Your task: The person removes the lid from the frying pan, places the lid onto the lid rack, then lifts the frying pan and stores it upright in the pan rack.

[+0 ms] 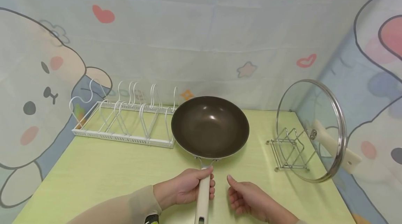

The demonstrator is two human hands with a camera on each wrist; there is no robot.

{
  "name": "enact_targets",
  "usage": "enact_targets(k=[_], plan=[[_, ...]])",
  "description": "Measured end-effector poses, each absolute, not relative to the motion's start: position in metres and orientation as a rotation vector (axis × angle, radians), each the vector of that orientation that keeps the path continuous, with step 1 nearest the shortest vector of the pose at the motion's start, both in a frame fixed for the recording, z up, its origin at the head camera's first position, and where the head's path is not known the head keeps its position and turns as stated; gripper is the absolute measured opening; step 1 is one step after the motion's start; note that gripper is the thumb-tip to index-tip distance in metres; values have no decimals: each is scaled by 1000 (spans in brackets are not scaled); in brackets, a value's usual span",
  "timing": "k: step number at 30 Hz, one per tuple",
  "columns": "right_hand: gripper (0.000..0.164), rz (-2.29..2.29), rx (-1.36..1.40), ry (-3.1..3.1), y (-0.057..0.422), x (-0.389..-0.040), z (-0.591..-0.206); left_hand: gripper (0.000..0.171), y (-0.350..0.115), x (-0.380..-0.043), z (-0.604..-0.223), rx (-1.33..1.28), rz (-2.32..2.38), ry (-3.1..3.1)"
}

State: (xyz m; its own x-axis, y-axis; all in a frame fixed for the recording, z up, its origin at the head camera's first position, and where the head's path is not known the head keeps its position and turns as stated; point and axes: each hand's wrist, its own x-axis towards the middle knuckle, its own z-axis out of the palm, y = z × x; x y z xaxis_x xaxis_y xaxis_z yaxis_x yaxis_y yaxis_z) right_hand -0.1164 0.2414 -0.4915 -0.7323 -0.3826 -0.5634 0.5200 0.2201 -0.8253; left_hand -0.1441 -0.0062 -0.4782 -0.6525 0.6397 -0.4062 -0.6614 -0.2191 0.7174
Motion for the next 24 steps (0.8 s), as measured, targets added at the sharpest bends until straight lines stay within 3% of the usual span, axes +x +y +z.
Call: enact_targets(k=[24], plan=[[55,-1643,-87,1468,215,-91,-494,25,-4,-148,-478,-61,1992,1183]])
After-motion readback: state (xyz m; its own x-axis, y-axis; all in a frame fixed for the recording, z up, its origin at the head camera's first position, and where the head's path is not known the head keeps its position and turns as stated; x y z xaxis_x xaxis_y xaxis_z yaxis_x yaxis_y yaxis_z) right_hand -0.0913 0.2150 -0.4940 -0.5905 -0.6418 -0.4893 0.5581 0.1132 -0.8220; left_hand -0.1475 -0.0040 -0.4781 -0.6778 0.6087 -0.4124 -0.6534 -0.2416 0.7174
